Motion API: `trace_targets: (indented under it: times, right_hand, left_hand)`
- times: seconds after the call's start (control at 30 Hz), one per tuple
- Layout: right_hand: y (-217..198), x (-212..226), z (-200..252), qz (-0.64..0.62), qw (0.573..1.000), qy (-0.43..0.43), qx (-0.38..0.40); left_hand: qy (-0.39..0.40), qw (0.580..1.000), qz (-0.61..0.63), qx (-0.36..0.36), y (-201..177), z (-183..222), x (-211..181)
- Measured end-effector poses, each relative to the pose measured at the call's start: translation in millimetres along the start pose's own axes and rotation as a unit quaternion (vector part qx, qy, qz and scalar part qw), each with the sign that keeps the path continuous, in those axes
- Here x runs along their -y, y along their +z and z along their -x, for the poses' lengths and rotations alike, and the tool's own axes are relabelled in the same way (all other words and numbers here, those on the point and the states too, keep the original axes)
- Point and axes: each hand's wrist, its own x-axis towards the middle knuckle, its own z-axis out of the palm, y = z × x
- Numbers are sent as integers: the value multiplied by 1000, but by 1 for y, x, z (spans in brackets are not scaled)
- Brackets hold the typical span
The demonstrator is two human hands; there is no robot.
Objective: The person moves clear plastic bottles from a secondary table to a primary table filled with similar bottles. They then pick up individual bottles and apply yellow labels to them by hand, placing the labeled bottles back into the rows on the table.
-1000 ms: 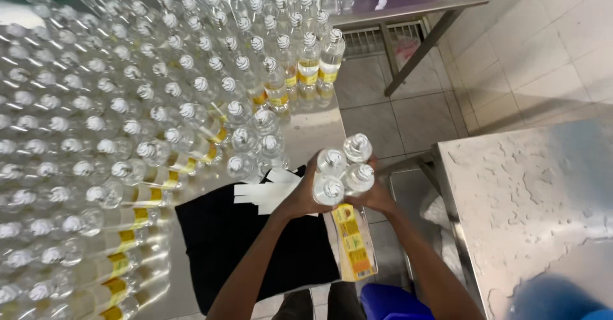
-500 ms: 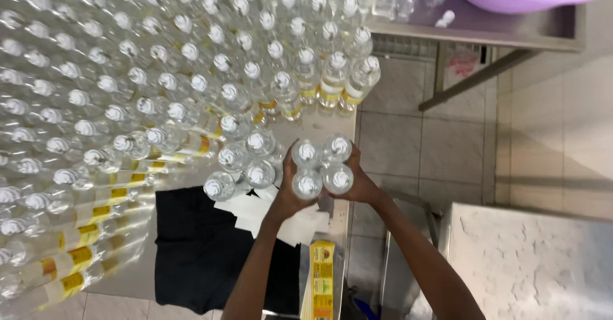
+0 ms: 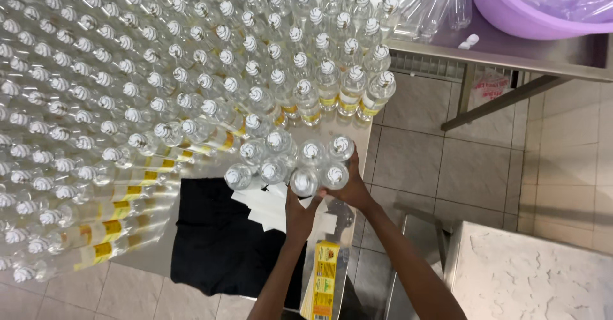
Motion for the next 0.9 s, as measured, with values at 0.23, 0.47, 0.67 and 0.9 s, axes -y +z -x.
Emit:
trace_targets:
  times: [0.23,0.47,0.67,0.9]
  right_hand:
    - [18,46,-4,24,998,46,-46]
    - [31,69,67,117,974,157,-115]
    - [69,73,276,137,890,184,-395]
    - [257,103,560,65,738,290,-606]
  left_hand:
    - [19,982,-188,29,-16,-12,22]
    - [-80,960,-207,169,-58,20,46]
    - [-25,916,-223,332,-129,104,94]
    - [-118,788,-272,540,-137,215,99]
